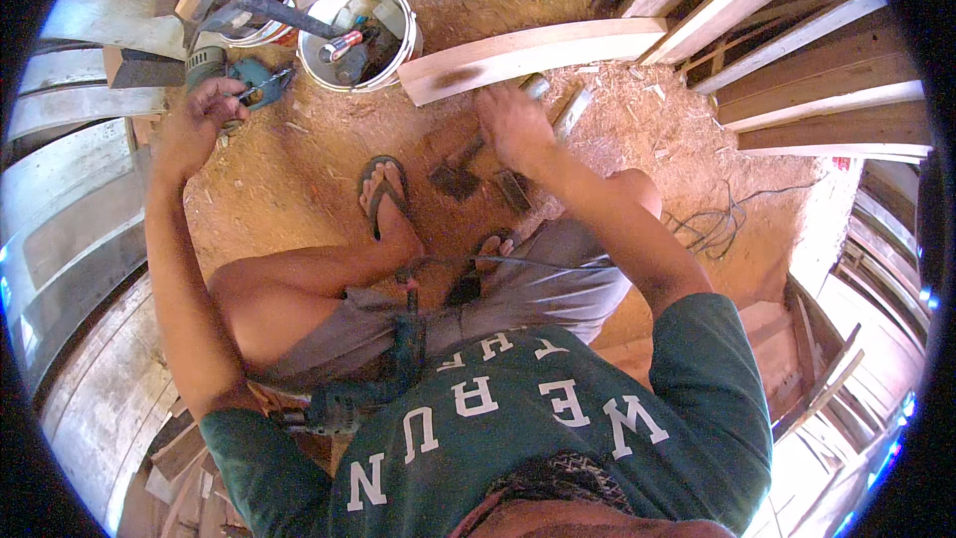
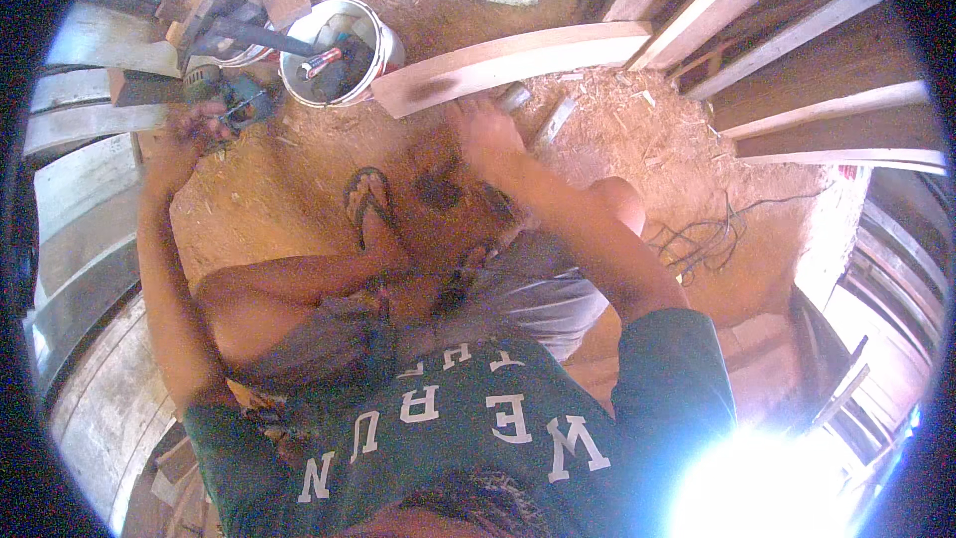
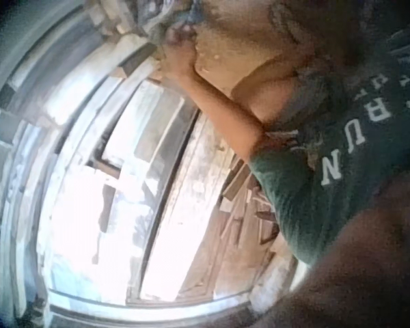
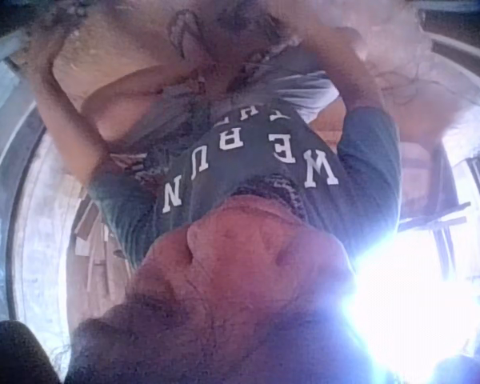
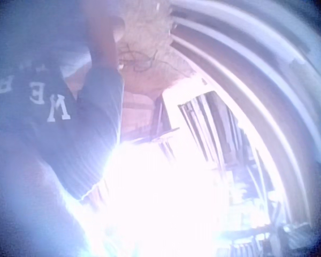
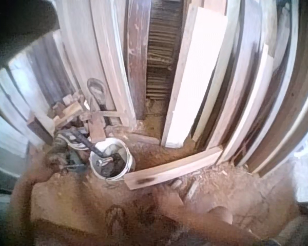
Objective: The person sits on the floor in a workshop, handling a power drill and a piece of wood. They adjust the drill bit and then pick up a long wooden plank, positioning it against a wooden frame structure.
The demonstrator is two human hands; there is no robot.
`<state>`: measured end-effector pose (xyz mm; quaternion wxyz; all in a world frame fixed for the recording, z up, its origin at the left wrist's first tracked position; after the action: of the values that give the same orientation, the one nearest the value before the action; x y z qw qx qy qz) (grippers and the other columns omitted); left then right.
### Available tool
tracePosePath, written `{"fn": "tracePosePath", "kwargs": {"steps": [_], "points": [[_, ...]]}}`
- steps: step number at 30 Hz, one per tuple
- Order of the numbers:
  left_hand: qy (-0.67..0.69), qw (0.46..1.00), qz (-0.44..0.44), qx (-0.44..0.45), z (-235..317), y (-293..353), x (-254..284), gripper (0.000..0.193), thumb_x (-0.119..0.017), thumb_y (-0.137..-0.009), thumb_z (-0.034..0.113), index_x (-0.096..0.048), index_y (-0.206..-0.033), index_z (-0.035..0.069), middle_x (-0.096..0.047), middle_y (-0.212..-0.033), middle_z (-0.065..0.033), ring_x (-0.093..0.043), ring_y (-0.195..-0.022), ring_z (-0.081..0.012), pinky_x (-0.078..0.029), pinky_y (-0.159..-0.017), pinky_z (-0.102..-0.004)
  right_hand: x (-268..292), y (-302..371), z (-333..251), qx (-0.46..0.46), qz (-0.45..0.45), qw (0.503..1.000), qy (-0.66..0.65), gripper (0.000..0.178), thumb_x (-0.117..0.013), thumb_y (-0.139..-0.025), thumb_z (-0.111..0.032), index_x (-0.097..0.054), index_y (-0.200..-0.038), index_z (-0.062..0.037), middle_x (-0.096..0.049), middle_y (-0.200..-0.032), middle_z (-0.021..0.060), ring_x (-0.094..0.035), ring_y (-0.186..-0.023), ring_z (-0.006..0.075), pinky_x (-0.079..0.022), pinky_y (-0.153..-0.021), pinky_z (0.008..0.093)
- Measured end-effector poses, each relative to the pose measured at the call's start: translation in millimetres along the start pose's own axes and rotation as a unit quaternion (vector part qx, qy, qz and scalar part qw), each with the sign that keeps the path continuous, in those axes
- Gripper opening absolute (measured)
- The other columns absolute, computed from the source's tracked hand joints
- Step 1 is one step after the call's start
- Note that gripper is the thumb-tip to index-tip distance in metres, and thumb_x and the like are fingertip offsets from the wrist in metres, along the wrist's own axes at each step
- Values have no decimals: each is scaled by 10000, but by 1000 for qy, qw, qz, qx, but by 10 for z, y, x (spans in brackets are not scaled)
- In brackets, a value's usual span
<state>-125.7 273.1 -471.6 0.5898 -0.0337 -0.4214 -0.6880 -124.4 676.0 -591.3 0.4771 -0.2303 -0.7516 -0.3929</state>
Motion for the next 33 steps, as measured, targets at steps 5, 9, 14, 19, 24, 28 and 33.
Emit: {"fn": "tracePosePath", "kwargs": {"steps": [5, 9, 14, 19, 24, 28, 33], "points": [[-33, 999, -10, -19, 281, -76, -33, 230, -559, -985, 92, -604, -1191, 0, -685, -918, -52, -624, -929, -133, -462, -887, -283, -1191, 438, 657, -224, -118, 967, -25, 447, -669, -877, -287, -502, -1196, -23, -695, -1022, 203, -695, -949, 399, -575, -769, 518], [-19, 1000, -15, -12, 324, -88, -74, 230, -559, -984, 94, -600, -1185, -9, -687, -932, -66, -629, -941, -141, -459, -895, -284, -1466, 526, 796, -301, -129, 933, -149, 577, -707, -824, -389, -474, -1187, -5, -687, -1042, 260, -685, -974, 418, -566, -806, 522], [-31, 999, -25, -30, 357, -126, -96, 230, -557, -985, 91, -599, -1186, -13, -690, -936, -72, -632, -936, -145, -461, -895, -286, -939, 385, 667, -257, -50, 945, -194, 586, -694, -810, -342, -452, -1208, 14, -685, -998, 277, -679, -954, 444, -546, -834, 555], [-23, 999, -34, -13, 377, -129, -112, 242, -557, -982, 90, -597, -1194, -20, -694, -943, -75, -637, -929, -150, -469, -892, -293, -981, 647, 327, -169, -114, 964, -172, 441, -651, -822, -253, -530, -1157, 7, -691, -972, 255, -691, -919, 433, -565, -799, 533], [-77, 996, -23, -39, 595, -88, -100, 237, -550, -984, 86, -600, -1188, -24, -692, -939, -67, -633, -917, -145, -471, -886, -295, -1880, 716, 245, -142, -177, 968, -103, 284, -509, -903, -152, -586, -1131, -1, -686, -1003, 250, -703, -908, 402, -577, -767, 530], [-25, 999, -19, -9, 509, -67, -118, 230, -551, -983, 80, -606, -1188, -7, -693, -934, -61, -628, -907, -135, -473, -870, -295, -1739, 697, 139, -154, -127, 974, -109, 284, -468, -920, -123, -565, -1143, 23, -682, -1017, 261, -702, -913, 405, -575, -775, 536], [-48, 999, -11, -20, 556, -51, -71, 227, -559, -974, 61, -614, -1189, 16, -690, -930, -47, -621, -893, -129, -475, -854, -289, -1770, 700, 171, -182, -115, 955, -205, 295, -516, -891, -87, -500, -1166, 20, -672, -960, 258, -689, -907, 443, -567, -816, 530]]}}
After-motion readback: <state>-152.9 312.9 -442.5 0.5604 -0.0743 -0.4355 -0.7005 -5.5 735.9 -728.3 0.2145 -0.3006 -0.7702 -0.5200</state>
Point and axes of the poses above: each hand's wrist, its own y-axis away from the middle knuckle, its own x-axis out of the back of the hand, z = x × y, the point moved 10 cm from there along -y, towards the middle knuckle
